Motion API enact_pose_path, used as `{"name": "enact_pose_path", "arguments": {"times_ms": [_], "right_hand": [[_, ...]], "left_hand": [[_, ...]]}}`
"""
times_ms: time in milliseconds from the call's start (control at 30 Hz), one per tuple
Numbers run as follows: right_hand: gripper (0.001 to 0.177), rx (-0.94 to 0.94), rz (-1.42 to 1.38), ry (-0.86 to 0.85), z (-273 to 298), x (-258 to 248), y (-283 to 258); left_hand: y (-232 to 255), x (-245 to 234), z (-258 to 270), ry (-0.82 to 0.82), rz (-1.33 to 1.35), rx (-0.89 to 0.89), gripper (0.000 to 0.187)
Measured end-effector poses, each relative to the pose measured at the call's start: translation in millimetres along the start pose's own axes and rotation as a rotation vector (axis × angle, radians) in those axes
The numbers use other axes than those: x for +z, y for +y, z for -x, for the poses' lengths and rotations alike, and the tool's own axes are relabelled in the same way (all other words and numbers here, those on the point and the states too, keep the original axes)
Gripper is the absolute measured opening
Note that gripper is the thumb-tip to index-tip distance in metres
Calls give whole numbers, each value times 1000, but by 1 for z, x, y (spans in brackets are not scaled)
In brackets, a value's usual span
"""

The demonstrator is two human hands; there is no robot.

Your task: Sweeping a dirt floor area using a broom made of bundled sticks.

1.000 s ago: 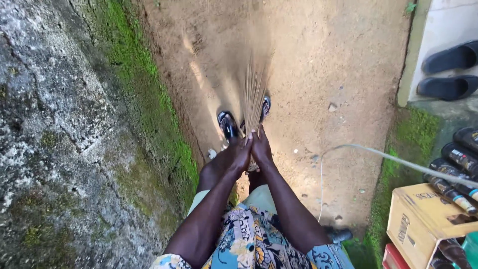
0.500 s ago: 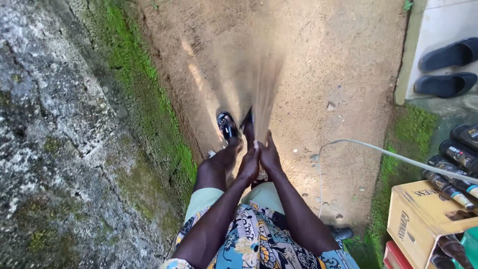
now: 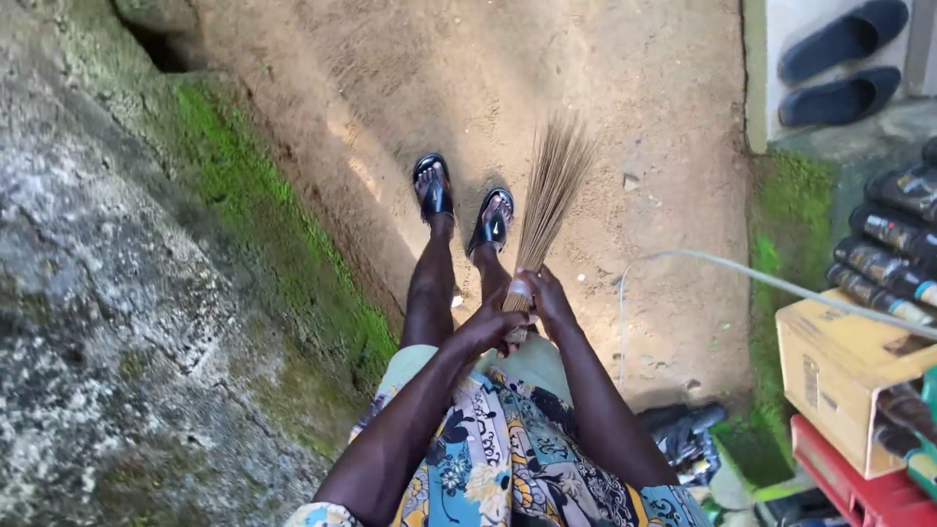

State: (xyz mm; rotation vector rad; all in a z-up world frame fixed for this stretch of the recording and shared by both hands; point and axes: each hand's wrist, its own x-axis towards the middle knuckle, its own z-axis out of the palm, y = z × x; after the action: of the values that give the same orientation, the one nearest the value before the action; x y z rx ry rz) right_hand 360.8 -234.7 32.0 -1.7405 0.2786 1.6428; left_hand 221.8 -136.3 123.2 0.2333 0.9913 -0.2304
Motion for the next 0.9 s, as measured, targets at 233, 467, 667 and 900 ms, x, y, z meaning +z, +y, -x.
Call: {"name": "enact_pose_path", "arguments": {"times_ms": [233, 467, 667, 900], "right_hand": [[37, 145, -30, 18, 43, 61, 18], [35, 57, -78, 100, 27, 85, 86], [29, 345, -109, 219, 7, 89, 124], [74, 50, -42, 34, -38, 141, 43]], "left_hand": [[-96, -72, -3, 36, -250, 319, 66], [-4, -45, 65, 206, 23, -92, 62], [-12, -64, 47, 186, -42, -255, 34], [-14, -92, 28, 269, 335, 31, 29]]}}
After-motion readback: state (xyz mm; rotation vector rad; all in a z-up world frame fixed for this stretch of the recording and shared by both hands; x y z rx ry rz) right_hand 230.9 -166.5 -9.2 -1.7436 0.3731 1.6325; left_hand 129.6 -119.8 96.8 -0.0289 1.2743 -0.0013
